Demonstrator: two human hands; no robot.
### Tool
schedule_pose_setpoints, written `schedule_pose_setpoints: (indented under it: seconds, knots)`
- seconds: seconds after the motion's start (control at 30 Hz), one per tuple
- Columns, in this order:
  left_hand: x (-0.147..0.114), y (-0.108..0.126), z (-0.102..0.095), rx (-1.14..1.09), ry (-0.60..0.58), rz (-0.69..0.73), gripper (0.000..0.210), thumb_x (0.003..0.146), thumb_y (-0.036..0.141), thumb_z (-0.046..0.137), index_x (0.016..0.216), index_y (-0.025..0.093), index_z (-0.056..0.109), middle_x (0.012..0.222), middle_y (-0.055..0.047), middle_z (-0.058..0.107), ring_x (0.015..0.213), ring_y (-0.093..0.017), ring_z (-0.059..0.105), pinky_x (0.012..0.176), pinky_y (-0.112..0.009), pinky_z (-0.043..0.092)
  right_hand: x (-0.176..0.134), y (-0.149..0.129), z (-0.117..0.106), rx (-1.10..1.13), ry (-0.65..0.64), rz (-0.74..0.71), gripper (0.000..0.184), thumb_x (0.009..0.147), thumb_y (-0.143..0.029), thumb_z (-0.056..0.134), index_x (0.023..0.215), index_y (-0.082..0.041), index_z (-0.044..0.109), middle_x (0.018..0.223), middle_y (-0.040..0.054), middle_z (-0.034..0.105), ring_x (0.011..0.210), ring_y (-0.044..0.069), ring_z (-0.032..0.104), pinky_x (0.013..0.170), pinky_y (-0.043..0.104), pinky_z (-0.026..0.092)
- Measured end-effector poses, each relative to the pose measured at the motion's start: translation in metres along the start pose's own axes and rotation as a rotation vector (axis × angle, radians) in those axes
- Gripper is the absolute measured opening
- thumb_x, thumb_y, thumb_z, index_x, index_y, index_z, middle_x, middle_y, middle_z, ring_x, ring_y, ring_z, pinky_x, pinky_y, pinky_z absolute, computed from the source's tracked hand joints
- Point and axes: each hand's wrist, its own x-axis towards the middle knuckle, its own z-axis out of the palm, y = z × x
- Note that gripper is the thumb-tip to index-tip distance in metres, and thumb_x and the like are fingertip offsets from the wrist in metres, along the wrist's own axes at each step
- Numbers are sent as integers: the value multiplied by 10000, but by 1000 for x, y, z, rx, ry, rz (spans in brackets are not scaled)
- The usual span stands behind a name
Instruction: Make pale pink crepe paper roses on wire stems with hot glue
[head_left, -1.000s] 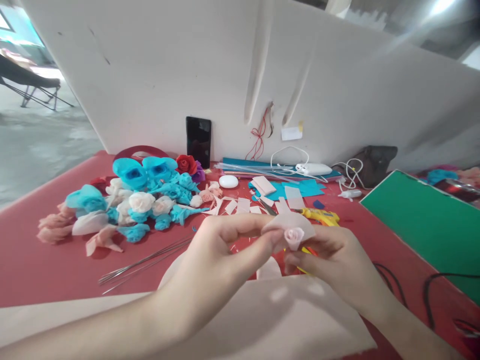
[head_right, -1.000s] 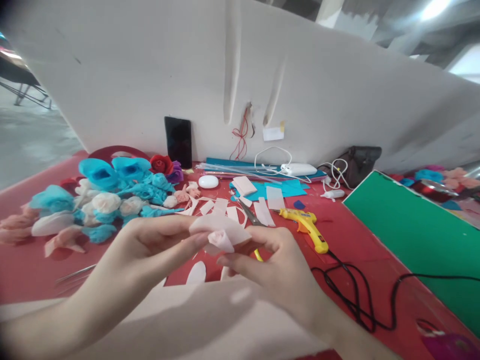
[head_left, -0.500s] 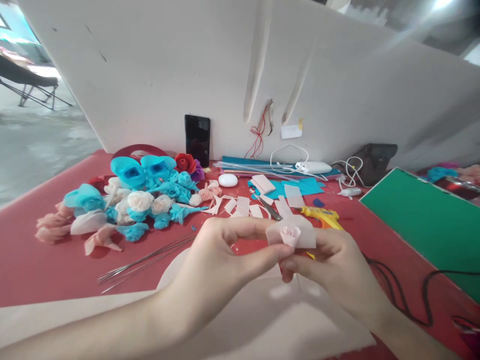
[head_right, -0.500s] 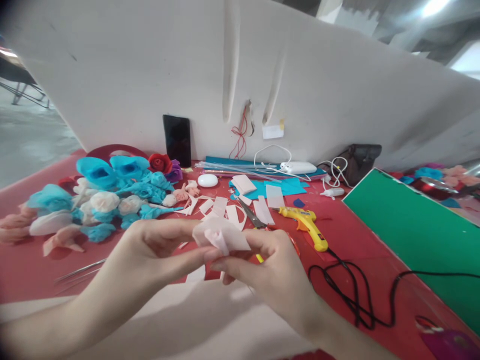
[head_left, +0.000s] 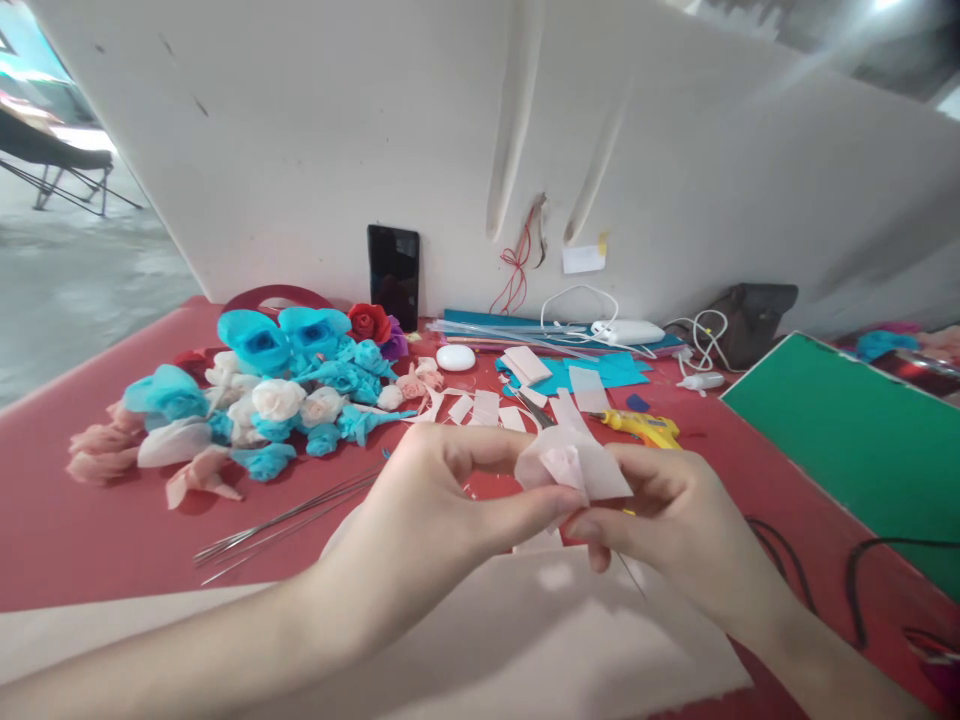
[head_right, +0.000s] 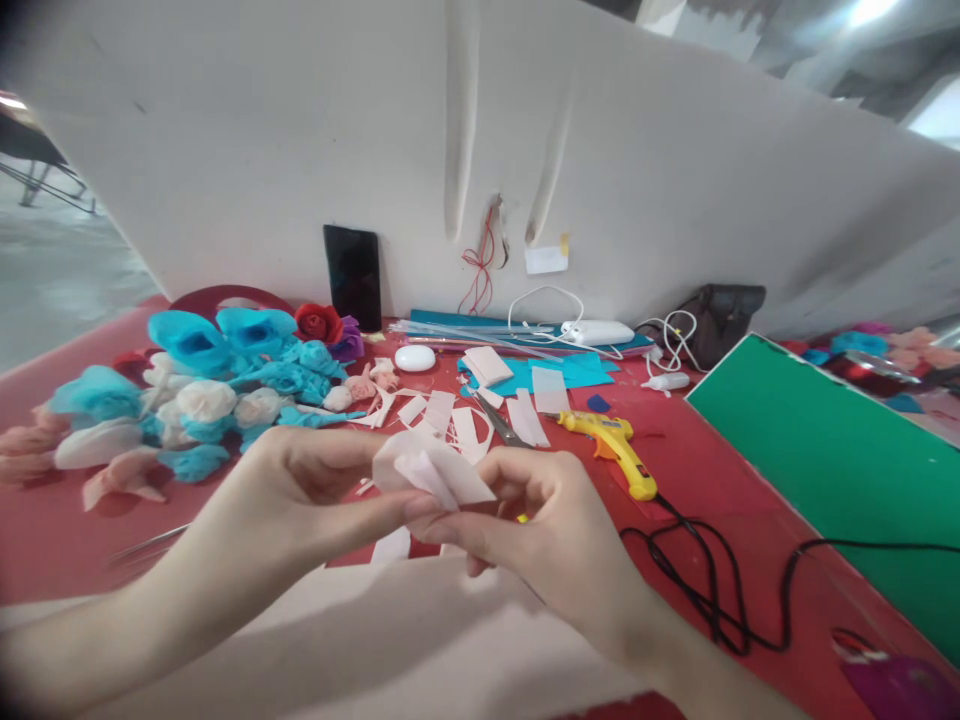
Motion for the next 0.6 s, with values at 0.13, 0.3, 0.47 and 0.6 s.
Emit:
schedule_pose_setpoints:
  seconds: [0.13,0.3,0.47,0.6]
  knots:
    - [2,3,0,31,-27,9,111,771,282,610,752,235,709,707,54,680,651,-102,567,511,-142,391,2,0,-1,46,-21,21,117,628,-244,749,641,-202,642,553,-64,616,441,31,524,428,93,410]
    - [5,8,2,27,-46,69,99,751,245,622,713,216,709,698,54,704,675,-113,610,569,-146,431,2,-4,0,37,-55,60,79,647,-232,729,699,-204,676,582,-53,618,443,32,493,438,119,411]
    - [4,9,1,53,-48,102,120,757,201,603,682,197,697,673,59,697,656,-104,614,574,-139,438,1,-5,-2,-38,-84,37,77,667,-262,712,713,-203,694,578,-35,603,456,52,488,432,147,402]
    - [2,8,-2,58,-57,126,131,792,219,577,718,204,685,714,63,697,698,-104,617,617,-136,442,0,-2,-5,-123,-141,-23,53,705,-274,679,704,-223,689,524,-38,588,470,72,518,408,149,379]
